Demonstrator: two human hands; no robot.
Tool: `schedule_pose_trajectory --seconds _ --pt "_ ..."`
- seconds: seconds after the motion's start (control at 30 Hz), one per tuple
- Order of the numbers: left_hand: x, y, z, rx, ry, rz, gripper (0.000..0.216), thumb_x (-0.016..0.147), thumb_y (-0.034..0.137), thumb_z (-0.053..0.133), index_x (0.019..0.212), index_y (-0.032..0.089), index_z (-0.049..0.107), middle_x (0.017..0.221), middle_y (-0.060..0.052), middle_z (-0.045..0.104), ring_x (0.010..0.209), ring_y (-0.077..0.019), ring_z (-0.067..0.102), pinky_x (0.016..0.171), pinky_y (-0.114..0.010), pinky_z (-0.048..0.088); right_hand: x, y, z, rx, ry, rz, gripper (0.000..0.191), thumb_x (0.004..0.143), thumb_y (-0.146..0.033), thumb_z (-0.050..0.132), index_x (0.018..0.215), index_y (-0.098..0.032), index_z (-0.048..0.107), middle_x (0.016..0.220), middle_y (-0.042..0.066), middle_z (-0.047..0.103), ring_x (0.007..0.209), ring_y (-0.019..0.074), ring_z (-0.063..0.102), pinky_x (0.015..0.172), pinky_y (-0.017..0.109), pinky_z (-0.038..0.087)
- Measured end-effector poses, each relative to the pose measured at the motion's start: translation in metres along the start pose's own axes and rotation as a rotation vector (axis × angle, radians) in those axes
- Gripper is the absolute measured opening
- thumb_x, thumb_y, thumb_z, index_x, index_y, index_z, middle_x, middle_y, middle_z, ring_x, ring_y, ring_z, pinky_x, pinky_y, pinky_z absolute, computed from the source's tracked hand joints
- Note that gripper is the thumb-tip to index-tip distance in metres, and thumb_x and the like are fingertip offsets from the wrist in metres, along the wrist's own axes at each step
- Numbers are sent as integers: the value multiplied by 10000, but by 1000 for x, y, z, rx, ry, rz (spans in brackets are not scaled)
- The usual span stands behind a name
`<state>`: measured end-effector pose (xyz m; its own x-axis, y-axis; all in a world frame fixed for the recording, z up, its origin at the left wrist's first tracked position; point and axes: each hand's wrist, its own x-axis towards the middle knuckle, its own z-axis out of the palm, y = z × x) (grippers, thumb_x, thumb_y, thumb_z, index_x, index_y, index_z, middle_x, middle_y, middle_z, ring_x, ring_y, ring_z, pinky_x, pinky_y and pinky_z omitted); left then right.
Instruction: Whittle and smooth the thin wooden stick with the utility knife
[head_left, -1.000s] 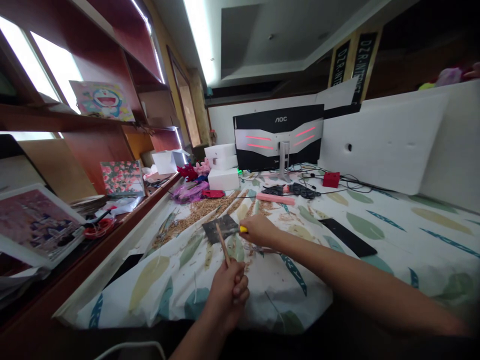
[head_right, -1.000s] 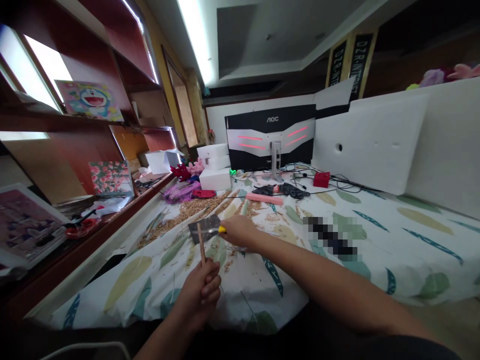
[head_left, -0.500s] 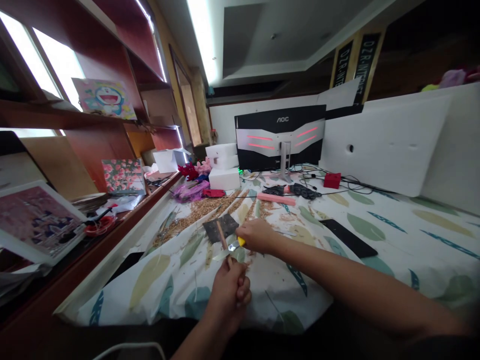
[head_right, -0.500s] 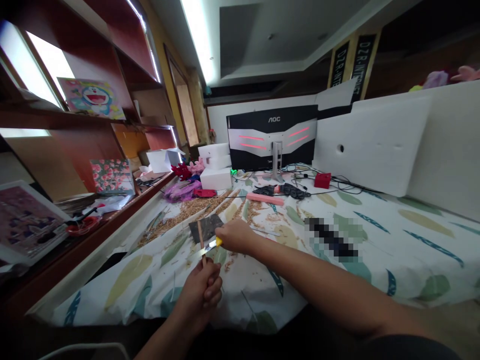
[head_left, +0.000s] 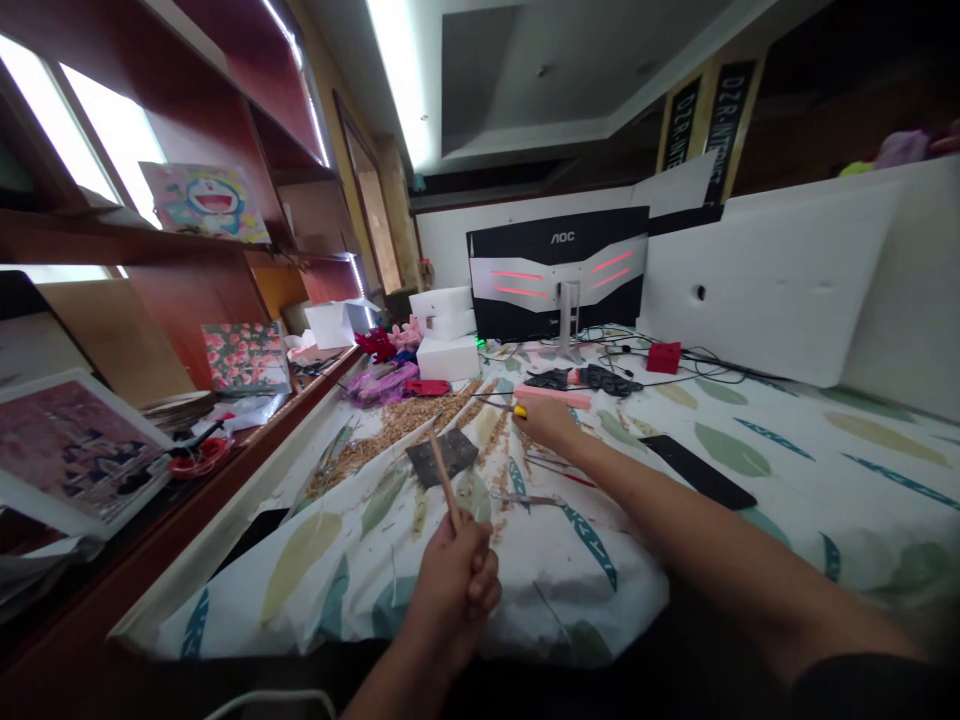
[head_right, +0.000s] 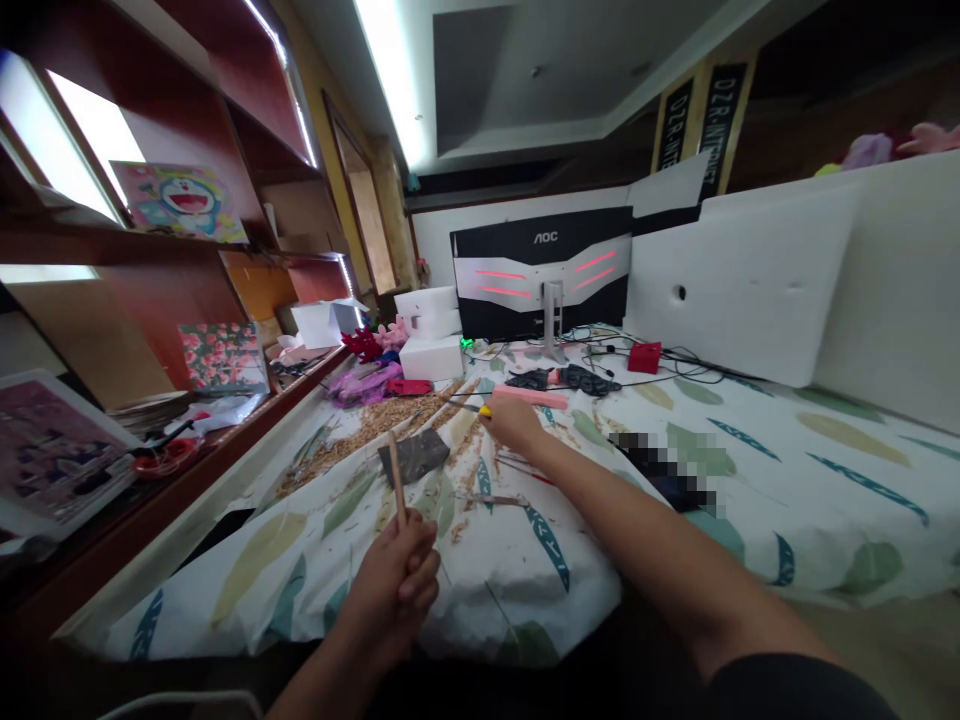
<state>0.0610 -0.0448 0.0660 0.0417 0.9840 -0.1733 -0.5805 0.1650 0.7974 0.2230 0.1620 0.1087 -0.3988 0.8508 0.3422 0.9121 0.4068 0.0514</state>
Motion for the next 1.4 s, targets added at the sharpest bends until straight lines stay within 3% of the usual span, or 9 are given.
schedule_pose_trajectory --seconds 0.13,0.27,0.43,0.6,0.8,1.23,1.4 --pt "24 4 -14 4 9 -17 474 655 295 771 726 246 305 468 131 387 315 -12 209 301 -147 86 -22 -39 6 53 -59 -201 242 896 -372 556 960 -194 705 941 94 748 929 235 680 758 267 431" --pt "24 -2 -14 32 10 -24 441 670 287 747 741 253 312 451 136 374 309 -21 214 303 -152 90 -40 -71 5 79 -103 -393 233 865 -395 578 902 -203 704 884 82 750 853 241 693 727 282 439" --pt "15 -8 -10 68 6 -28 390 716 276 701 759 265 313 432 137 377 291 -37 219 301 -163 92 -40 -68 0 62 -52 -404 186 866 -297 551 906 -182 693 882 104 749 835 252 699 714 295 439" --pt "15 -11 -10 69 -6 -42 376 734 286 687 763 266 313 439 135 386 293 -39 216 302 -169 100 -32 -58 10 59 35 -444 158 843 -259 571 891 -166 689 843 108 744 793 243 691 695 292 422" --pt "7 1 -7 30 -31 -56 411 713 290 728 768 259 322 464 138 365 302 -22 190 310 -164 64 -18 -62 20 64 77 -460 174 850 -252 555 920 -169 691 866 96 740 809 220 673 692 288 392" --pt "-10 5 0 -96 -49 -160 440 672 238 784 747 240 350 456 137 354 298 -4 181 298 -140 74 16 -25 29 107 89 -140 198 844 -254 573 967 -184 712 944 106 747 927 222 674 743 262 398" --pt "-37 -1 11 35 -291 -202 464 723 375 770 755 273 318 340 142 344 241 -59 205 268 -169 201 27 15 20 228 148 194 308 935 -279 459 936 -86 700 923 208 724 896 252 674 724 283 410"
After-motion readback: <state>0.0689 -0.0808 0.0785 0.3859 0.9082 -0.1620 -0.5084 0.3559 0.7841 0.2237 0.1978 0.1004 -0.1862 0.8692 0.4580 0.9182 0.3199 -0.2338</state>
